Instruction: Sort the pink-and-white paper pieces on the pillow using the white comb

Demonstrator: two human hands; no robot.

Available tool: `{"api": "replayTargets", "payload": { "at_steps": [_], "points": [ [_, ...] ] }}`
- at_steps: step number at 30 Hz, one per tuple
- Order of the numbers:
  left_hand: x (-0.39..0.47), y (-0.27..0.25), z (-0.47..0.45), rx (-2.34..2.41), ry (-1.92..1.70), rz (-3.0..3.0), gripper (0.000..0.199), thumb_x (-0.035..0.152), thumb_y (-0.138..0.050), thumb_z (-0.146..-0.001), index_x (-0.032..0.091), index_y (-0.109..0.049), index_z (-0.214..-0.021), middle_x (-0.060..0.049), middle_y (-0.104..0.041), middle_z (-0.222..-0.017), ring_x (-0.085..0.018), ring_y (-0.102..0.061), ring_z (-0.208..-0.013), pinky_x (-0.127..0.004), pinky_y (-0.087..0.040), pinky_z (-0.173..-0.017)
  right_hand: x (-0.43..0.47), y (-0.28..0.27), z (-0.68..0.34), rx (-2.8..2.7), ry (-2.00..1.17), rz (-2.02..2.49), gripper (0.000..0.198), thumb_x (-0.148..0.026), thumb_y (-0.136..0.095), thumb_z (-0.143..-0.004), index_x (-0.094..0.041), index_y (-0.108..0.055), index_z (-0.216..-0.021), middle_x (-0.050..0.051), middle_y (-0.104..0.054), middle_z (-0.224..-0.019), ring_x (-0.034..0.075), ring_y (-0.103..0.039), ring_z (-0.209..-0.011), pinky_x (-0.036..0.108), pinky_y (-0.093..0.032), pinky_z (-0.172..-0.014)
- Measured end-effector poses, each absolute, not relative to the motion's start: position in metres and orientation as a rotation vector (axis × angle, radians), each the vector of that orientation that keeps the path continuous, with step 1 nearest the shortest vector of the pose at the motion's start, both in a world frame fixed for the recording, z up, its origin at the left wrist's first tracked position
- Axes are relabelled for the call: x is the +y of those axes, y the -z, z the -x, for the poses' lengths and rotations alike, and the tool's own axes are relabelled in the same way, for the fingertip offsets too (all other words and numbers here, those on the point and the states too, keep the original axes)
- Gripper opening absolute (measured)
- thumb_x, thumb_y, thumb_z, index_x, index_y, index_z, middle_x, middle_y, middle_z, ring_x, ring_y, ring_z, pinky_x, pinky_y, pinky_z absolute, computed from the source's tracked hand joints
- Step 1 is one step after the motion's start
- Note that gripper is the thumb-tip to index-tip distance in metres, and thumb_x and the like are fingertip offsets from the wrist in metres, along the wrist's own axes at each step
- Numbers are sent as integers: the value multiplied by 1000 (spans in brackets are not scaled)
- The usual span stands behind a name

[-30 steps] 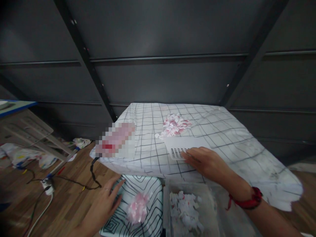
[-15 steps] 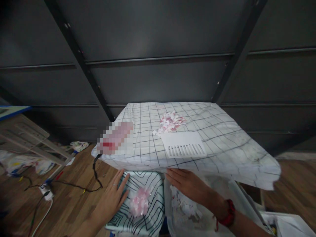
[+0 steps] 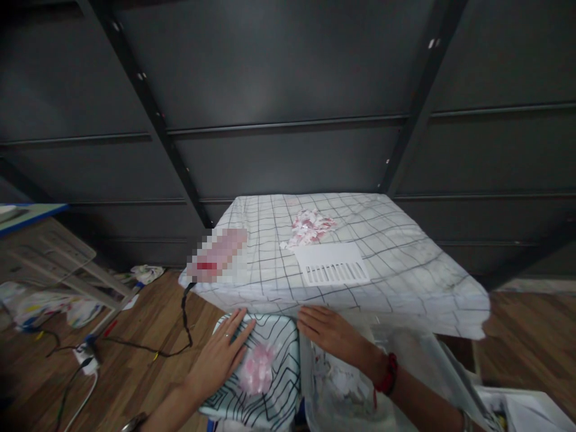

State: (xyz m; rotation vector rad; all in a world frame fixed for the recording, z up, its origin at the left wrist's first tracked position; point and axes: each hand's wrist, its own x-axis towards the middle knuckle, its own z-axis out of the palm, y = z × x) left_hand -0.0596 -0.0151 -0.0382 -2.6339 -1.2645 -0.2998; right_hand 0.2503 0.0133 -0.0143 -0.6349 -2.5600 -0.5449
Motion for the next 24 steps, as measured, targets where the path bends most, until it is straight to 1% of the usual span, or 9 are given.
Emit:
{"api": "replayTargets", "payload": {
  "at_steps": [3, 8, 11, 16, 21, 24],
  "points": [
    [-15, 38, 58, -1263, 270, 2631, 51, 16, -39, -90, 22, -31, -140, -12, -29, -147, -29, -29, -133, -45, -36, -102, 15, 5, -246, -2515, 569, 625, 22, -9, -43, -87, -15, -62, -98, 5, -67, -102, 16, -59, -98, 30, -49, -87],
    [-14, 37, 58, -1254, 206, 2627, 54, 19, -44, -88, 22, -31, -140, -8, -28, -148, -29, -28, -133, -44, -33, -103, 17, -4, -240, -2534, 562, 626, 23, -10, -42, -88, -17, -61, -99, 4, -67, -102, 15, -59, -98, 29, -50, -86],
    [-11, 37, 54, -1238, 163, 2644, 52, 21, -45, -89, 23, -33, -139, -7, -31, -146, -27, -29, -133, -43, -32, -103, 18, -1, -235, -2569, 529, 622, 21, -10, -44, -87, -17, -61, -98, 3, -67, -101, 15, -59, -97, 30, -50, -87],
    [-5, 39, 43, -1223, 127, 2622, 48, 25, -43, -91, 23, -35, -138, -7, -33, -145, -26, -31, -132, -42, -29, -104, 22, 11, -233, -2682, 434, 715, 18, -6, -47, -83, -17, -61, -90, 3, -67, -96, 15, -60, -93, 30, -50, -87],
    [-4, 46, 47, -1193, 144, 2557, 48, 25, -42, -91, 24, -36, -138, -7, -35, -144, -25, -33, -131, -40, -30, -103, 25, 18, -241, -2657, 358, 730, 22, -5, -47, -83, -17, -61, -94, 4, -66, -99, 15, -58, -94, 29, -49, -84],
    [-9, 52, 58, -1259, 216, 2472, 47, 26, -39, -91, 24, -36, -138, -7, -36, -144, -26, -34, -130, -41, -31, -102, 23, 20, -243, -2627, 351, 762, 22, -6, -45, -84, -17, -61, -95, 5, -65, -98, 16, -58, -95, 31, -49, -81]
  ]
}}
